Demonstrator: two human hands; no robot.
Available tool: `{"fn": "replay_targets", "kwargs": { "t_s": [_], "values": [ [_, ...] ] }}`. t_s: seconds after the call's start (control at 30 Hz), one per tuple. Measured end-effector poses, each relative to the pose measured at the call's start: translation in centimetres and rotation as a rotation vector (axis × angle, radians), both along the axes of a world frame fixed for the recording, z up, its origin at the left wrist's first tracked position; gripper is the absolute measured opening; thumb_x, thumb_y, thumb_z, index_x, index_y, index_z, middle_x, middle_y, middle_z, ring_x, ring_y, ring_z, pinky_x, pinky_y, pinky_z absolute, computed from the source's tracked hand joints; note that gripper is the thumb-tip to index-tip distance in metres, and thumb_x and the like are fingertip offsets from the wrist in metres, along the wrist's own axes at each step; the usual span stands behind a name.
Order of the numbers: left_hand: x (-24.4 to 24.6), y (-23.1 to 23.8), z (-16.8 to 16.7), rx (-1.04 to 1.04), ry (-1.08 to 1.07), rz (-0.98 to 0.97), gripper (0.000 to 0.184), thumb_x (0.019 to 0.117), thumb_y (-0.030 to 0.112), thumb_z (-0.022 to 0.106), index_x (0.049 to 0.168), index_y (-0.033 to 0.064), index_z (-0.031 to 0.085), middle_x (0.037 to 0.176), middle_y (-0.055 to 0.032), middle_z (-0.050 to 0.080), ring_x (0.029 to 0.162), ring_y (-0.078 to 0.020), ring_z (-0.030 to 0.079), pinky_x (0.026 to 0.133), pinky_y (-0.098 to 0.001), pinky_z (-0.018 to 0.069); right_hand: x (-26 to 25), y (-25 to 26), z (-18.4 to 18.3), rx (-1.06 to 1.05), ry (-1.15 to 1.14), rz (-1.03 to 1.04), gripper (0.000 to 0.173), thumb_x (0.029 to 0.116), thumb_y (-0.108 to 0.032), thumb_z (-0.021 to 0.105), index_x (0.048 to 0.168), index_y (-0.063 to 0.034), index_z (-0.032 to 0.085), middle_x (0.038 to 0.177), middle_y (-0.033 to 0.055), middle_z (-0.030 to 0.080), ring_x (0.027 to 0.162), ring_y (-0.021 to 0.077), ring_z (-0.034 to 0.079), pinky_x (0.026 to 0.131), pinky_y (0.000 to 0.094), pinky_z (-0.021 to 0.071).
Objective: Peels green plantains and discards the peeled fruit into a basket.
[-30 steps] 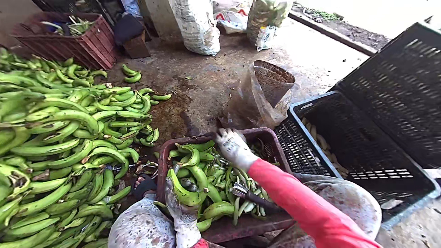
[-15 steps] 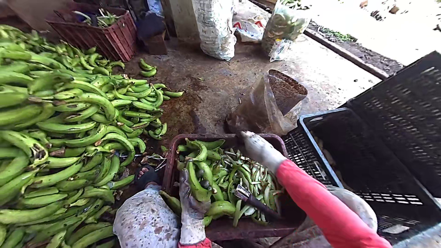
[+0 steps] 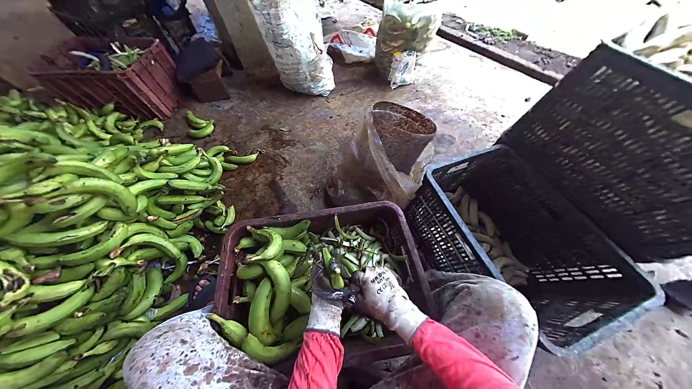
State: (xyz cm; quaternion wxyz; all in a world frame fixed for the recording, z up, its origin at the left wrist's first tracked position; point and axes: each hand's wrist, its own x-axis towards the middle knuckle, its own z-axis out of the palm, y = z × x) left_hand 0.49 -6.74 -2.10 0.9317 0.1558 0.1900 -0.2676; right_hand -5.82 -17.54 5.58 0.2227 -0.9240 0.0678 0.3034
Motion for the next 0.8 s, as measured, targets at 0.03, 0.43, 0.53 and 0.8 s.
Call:
{"fn": "replay_targets", "kwargs": {
  "t_s": [0.03,0.43,0.53,0.8],
  "values": [
    [-0.1,-0.1,0.0,-0.016,0.012,0.006,0.053,0.1102,0.043,0.015,0.092,0.0153,0.057,0.070,0.0014,0.064,0.050,-0.0063,0.061,0.044,-0.0201,0.0530,0.1,-0.1,-0.1,-0.002,0.005,0.005,0.037,0.0999,-0.033,0.058,0.121,-0.0043,0.068,0.123,0.0221,0.068,0.124,0.0391,0.062,0.107,0.0586,0.0448],
    [-1.6,4.2,-0.3,0.490,-0.012,-0.031,0.049,0.1111,0.040,0.015,0.101,0.0160,0.056,0.068,0.0011,0.062,0.049,-0.0067,0.057,0.041,-0.0227,0.0490,1.5,-3.8,-3.0,-0.037,0.164,-0.468,0.040,0.1037,-0.031,0.053,0.133,-0.0063,0.064,0.134,0.0203,0.066,0.129,0.0379,0.061,0.106,0.0610,0.0464],
    [-0.8,5.1,-0.3,0.309,0.017,-0.006,0.053,0.1098,0.049,0.020,0.102,0.0150,0.059,0.070,-0.0002,0.065,0.049,-0.0085,0.063,0.040,-0.0238,0.0532,1.2,-2.0,-1.4,0.148,0.089,-0.443,0.039,0.1051,-0.029,0.052,0.140,-0.0111,0.055,0.128,0.0202,0.067,0.120,0.0369,0.065,0.101,0.0591,0.0511],
    [1.5,2.5,1.1,0.474,-0.263,0.157,0.049,0.1125,0.035,0.020,0.132,0.0029,0.051,0.113,-0.0108,0.073,0.095,-0.0209,0.074,0.076,-0.0348,0.0630,-2.6,3.9,-1.8,0.469,-0.128,-0.547,0.022,0.0985,-0.021,0.057,0.111,-0.0056,0.067,0.106,0.0146,0.068,0.100,0.0265,0.068,0.089,0.0472,0.0553]
  ]
}}
